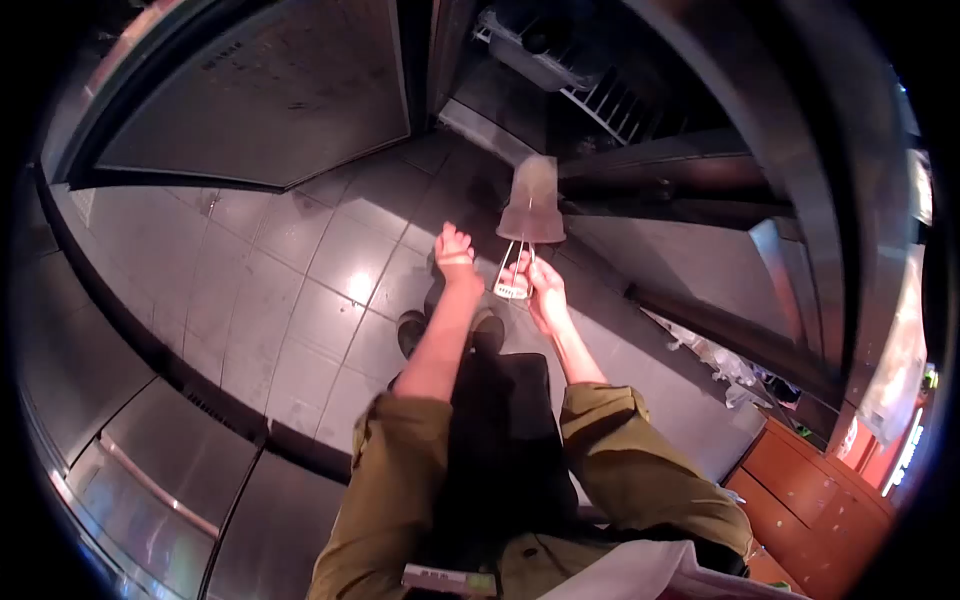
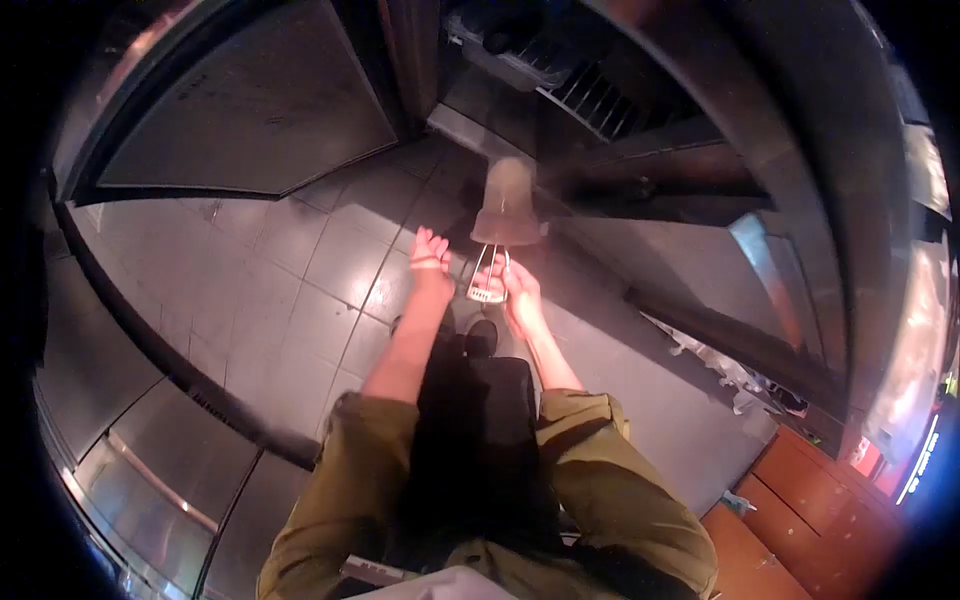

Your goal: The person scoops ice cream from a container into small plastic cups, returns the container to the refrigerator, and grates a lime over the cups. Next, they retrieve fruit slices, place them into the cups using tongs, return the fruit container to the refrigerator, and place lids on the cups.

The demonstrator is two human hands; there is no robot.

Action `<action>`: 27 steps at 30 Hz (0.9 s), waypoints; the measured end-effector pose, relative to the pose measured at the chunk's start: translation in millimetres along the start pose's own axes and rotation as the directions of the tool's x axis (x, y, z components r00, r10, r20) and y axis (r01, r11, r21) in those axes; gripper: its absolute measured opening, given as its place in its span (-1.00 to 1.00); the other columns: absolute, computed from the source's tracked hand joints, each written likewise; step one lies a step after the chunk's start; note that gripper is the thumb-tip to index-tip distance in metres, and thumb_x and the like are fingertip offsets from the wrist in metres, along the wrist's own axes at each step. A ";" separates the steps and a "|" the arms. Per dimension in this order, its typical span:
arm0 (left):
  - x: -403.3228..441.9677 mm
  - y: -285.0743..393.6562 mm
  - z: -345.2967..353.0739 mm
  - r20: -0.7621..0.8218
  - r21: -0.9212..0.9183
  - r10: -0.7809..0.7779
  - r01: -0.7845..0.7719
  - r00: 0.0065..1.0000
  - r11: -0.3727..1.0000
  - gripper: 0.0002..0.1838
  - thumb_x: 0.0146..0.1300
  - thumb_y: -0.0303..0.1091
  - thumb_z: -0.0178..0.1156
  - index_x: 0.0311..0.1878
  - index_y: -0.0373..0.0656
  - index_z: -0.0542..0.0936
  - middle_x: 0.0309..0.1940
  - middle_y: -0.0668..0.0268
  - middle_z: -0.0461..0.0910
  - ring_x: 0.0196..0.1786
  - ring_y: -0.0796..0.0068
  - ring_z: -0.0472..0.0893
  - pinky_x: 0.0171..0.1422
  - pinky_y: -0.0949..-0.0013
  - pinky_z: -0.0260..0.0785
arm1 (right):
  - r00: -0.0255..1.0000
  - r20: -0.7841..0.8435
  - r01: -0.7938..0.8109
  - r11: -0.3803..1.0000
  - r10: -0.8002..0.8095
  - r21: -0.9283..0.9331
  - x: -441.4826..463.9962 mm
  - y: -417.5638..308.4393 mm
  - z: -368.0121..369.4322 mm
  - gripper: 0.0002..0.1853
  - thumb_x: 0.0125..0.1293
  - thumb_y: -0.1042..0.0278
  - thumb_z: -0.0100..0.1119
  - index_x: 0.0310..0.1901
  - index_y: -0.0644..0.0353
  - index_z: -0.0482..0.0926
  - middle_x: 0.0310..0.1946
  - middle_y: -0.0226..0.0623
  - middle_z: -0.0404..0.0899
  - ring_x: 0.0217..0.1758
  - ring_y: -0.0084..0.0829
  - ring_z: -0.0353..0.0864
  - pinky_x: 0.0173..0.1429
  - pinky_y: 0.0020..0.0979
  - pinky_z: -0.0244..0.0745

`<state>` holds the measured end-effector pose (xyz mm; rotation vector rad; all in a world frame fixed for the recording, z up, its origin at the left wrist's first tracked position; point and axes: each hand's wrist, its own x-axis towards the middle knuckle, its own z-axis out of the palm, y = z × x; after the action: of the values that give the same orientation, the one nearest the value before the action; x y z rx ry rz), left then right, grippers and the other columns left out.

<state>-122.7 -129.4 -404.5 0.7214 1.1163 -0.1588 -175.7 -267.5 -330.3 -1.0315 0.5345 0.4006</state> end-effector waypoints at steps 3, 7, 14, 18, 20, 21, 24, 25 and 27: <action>-51.2 -0.1 4.4 0.155 -0.250 0.037 0.004 0.987 0.968 -0.66 0.23 -0.20 -0.01 0.01 -0.16 0.37 -0.16 0.32 0.41 -0.17 0.59 0.41 -0.09 0.54 0.26 | 0.992 -0.059 0.113 0.989 -0.108 0.093 98.6 31.3 -36.3 -0.68 0.37 0.25 -0.16 0.02 0.30 0.32 -0.14 -0.20 0.48 -0.03 -0.18 0.52 0.03 -0.11 0.48; -79.4 -6.5 3.9 0.376 0.243 -0.089 -0.006 0.922 0.970 -0.65 0.19 -0.34 0.06 0.05 -0.16 0.34 -0.07 0.34 0.37 -0.01 0.51 0.40 0.11 0.42 0.22 | 0.922 -0.198 0.369 0.911 -0.333 0.185 216.2 36.1 -53.4 -0.74 0.35 0.28 -0.12 -0.08 0.28 0.40 -0.29 -0.22 0.52 -0.15 -0.21 0.56 -0.07 -0.13 0.51; -86.4 38.7 -4.7 0.546 0.102 0.014 -0.084 0.837 0.991 -0.64 0.20 -0.45 0.00 0.09 -0.23 0.32 0.01 0.22 0.37 0.00 0.44 0.42 0.11 0.39 0.24 | 0.785 -0.504 0.474 0.873 -0.362 0.112 406.8 9.6 -155.2 -0.84 0.30 0.37 -0.06 -0.37 0.22 0.47 -0.54 -0.31 0.46 -0.48 -0.36 0.48 -0.31 -0.31 0.47; -76.1 62.7 -16.4 0.512 0.021 0.085 -0.111 0.854 0.994 -0.65 0.19 -0.44 -0.01 0.07 -0.23 0.33 -0.02 0.22 0.40 -0.01 0.42 0.43 0.10 0.40 0.24 | 0.688 -0.621 0.473 0.881 -0.375 -0.008 421.6 -12.0 -158.2 -0.86 0.27 0.38 -0.05 -0.30 0.24 0.46 -0.46 -0.24 0.45 -0.40 -0.28 0.47 -0.24 -0.29 0.44; -79.4 72.5 -17.3 0.504 0.004 0.130 -0.153 0.854 0.988 -0.65 0.20 -0.41 -0.01 0.07 -0.22 0.33 -0.01 0.23 0.40 -0.02 0.42 0.43 0.10 0.40 0.23 | 0.646 -0.650 0.457 0.885 -0.401 -0.092 427.7 -16.7 -160.4 -0.86 0.26 0.38 -0.05 -0.27 0.25 0.46 -0.43 -0.20 0.45 -0.36 -0.24 0.46 -0.21 -0.27 0.42; -81.1 76.1 -16.9 0.503 0.009 0.137 -0.165 0.853 0.986 -0.65 0.20 -0.41 -0.01 0.07 -0.22 0.33 -0.01 0.23 0.40 -0.02 0.42 0.43 0.10 0.41 0.24 | 0.623 -0.662 0.439 0.887 -0.416 -0.144 431.1 -16.7 -162.4 -0.85 0.25 0.38 -0.05 -0.25 0.26 0.45 -0.41 -0.18 0.45 -0.34 -0.22 0.45 -0.19 -0.27 0.41; -78.1 73.3 -18.1 0.509 -0.003 0.145 -0.167 0.848 0.986 -0.65 0.21 -0.39 -0.02 0.07 -0.21 0.33 -0.01 0.24 0.40 -0.01 0.43 0.42 0.09 0.42 0.24 | 0.542 -0.692 0.340 0.877 -0.477 -0.338 433.2 -19.1 -165.6 -0.83 0.23 0.39 -0.04 -0.20 0.27 0.45 -0.36 -0.13 0.44 -0.27 -0.17 0.44 -0.14 -0.25 0.39; -77.2 72.1 -16.6 0.516 -0.012 0.146 -0.164 0.844 0.986 -0.65 0.21 -0.38 -0.02 0.07 -0.21 0.33 -0.01 0.24 0.40 -0.01 0.43 0.42 0.09 0.42 0.24 | 0.517 -0.690 0.288 0.862 -0.507 -0.417 432.7 -18.4 -162.4 -0.81 0.22 0.39 -0.04 -0.18 0.28 0.44 -0.34 -0.11 0.44 -0.25 -0.15 0.43 -0.12 -0.24 0.38; -83.6 73.2 -10.6 0.545 -0.013 0.124 -0.140 0.829 0.990 -0.66 0.22 -0.37 -0.02 0.07 -0.20 0.34 -0.02 0.25 0.41 -0.02 0.43 0.43 0.08 0.42 0.24 | 0.463 -0.679 0.122 0.800 -0.569 -0.587 428.6 -22.5 -155.4 -0.78 0.20 0.40 -0.04 -0.15 0.29 0.44 -0.30 -0.07 0.44 -0.21 -0.11 0.43 -0.09 -0.23 0.36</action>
<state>-134.9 -86.2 -302.3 0.7153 0.5140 -0.2448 145.7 -387.8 -631.3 -1.7881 1.0916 -0.4567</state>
